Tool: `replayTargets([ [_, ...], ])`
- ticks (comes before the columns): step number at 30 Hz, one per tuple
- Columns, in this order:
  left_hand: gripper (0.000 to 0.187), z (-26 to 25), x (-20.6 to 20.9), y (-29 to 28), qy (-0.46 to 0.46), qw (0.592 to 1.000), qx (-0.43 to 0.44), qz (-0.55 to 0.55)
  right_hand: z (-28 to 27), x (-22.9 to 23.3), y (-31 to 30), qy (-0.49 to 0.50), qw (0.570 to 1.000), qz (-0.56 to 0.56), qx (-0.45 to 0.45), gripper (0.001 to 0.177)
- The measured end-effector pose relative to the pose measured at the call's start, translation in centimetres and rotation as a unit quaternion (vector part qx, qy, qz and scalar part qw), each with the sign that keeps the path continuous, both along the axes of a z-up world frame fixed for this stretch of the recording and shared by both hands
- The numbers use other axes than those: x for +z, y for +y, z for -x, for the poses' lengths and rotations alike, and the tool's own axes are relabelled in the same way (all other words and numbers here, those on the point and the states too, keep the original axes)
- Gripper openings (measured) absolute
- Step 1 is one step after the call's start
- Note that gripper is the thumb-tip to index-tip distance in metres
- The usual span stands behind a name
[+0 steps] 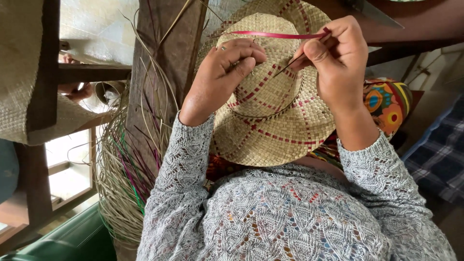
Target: Weaving a decorative pink ribbon into a straw hat using a thin metal tool to create a pattern.
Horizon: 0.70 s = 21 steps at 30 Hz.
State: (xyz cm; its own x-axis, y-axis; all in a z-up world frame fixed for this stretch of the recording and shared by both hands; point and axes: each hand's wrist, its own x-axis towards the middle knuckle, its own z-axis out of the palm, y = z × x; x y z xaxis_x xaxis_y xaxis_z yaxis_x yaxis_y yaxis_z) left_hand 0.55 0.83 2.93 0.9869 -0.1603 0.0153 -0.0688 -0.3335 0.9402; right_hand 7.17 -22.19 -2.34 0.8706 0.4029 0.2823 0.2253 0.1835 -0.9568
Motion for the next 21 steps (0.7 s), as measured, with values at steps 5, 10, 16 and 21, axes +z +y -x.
replayTargets([
  [5, 0.022, -0.1, -0.3, 0.1, -0.009, 1.0, -0.005, -0.002, 0.0, 0.3, 0.0, -0.032, 0.999, 0.015, 0.004, 0.026],
  [10, 0.021, -0.1, 0.2, -0.2, 0.009, 1.0, 0.004, -0.007, 0.2, 1.0, 0.2, -0.093, 0.995, 0.036, 0.009, 0.022],
  [16, 0.02, 0.0, 0.0, -0.3, 0.013, 1.0, 0.005, -0.014, -0.9, 1.2, -0.1, -0.042, 0.996, 0.07, 0.038, 0.016],
  [21, 0.02, 0.0, 0.3, -0.6, 0.009, 1.0, -0.014, -0.021, -1.1, 1.8, -0.3, 0.01, 0.994, 0.095, 0.043, 0.018],
])
